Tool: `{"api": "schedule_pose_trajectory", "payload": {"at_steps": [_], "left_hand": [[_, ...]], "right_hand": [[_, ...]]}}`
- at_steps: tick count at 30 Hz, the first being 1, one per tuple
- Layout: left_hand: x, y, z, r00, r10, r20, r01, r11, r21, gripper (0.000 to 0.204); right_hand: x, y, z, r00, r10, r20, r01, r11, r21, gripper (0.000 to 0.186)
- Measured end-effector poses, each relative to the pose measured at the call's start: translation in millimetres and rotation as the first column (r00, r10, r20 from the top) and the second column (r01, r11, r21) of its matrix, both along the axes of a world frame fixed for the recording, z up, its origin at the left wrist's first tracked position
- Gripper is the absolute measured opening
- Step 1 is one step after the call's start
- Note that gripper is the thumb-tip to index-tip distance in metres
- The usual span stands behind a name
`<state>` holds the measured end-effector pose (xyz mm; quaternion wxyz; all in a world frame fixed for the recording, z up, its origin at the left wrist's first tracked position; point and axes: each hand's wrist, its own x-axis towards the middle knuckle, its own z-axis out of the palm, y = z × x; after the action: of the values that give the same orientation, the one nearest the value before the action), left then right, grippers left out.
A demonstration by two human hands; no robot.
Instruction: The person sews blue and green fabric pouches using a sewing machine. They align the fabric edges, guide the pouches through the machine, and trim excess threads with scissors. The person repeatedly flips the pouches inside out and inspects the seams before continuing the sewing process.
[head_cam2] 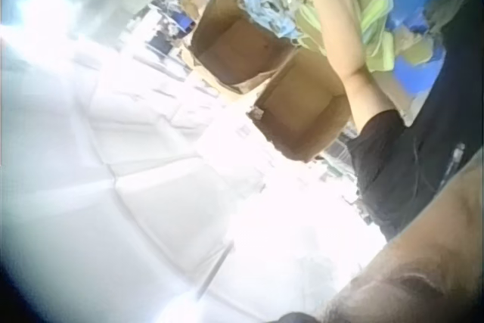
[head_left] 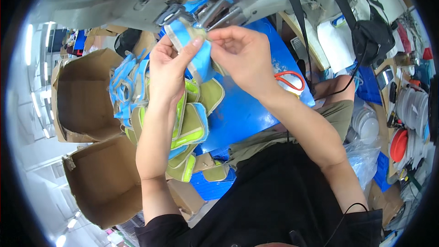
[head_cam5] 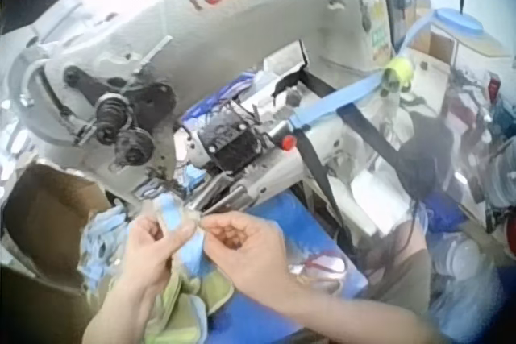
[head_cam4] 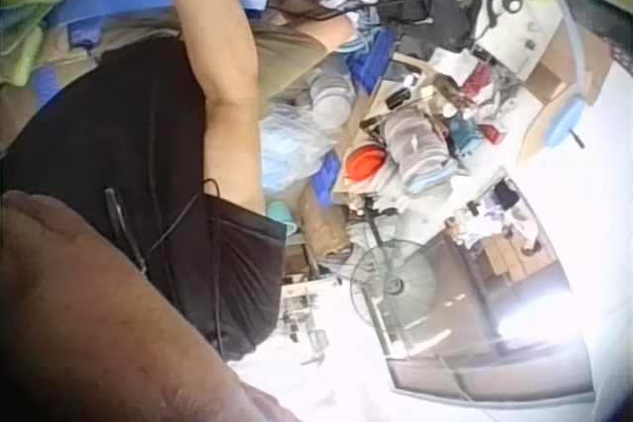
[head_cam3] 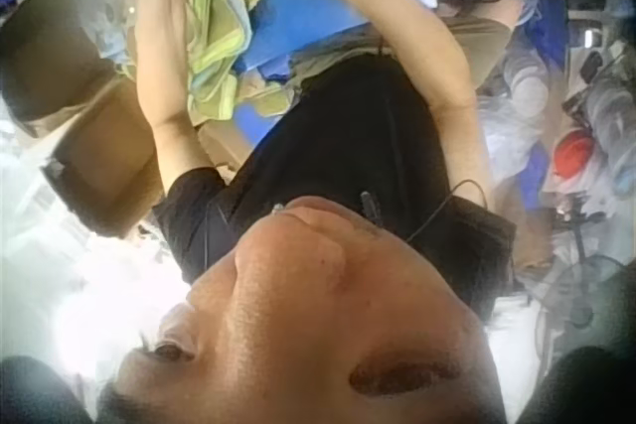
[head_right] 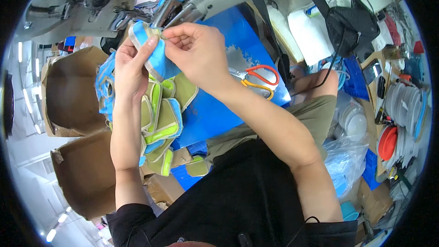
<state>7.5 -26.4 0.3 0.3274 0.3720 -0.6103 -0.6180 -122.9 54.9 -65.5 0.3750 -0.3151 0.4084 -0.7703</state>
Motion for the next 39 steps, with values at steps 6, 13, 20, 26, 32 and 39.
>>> {"api": "schedule_pose_trajectory", "payload": {"at_steps": [6, 13, 20, 26, 32, 39], "left_hand": [[7, -10, -3, 0.996, -0.066, -0.056, 0.074, 0.985, 0.154, 0.024], [3, -1, -4, 0.996, -0.026, -0.084, 0.037, 0.991, 0.126, 0.030], [0, 1, -14, 0.999, -0.035, -0.022, 0.033, 0.996, -0.080, 0.035], [-7, 3, -7, 0.999, -0.026, 0.024, 0.029, 0.992, -0.121, 0.031], [-7, -10, 0, 0.999, -0.038, -0.013, 0.038, 0.999, 0.006, 0.035], [-3, 16, 2, 1.000, 0.006, 0.025, -0.005, 1.000, -0.030, 0.037]], "right_hand": [[2, 0, -6, 1.000, -0.022, 0.008, 0.022, 1.000, -0.021, 0.019], [2, 3, -18, 0.976, -0.090, -0.199, 0.089, 0.996, -0.014, 0.016], [3, 0, -24, 0.971, -0.074, -0.229, 0.070, 0.997, -0.026, 0.015], [-1, 9, -23, 0.989, 0.046, -0.142, -0.040, 0.998, 0.047, 0.014], [-9, 15, 2, 0.981, 0.192, 0.008, -0.191, 0.976, 0.100, 0.016], [-18, 15, 9, 0.980, 0.193, -0.052, -0.185, 0.973, 0.135, 0.020]]}}
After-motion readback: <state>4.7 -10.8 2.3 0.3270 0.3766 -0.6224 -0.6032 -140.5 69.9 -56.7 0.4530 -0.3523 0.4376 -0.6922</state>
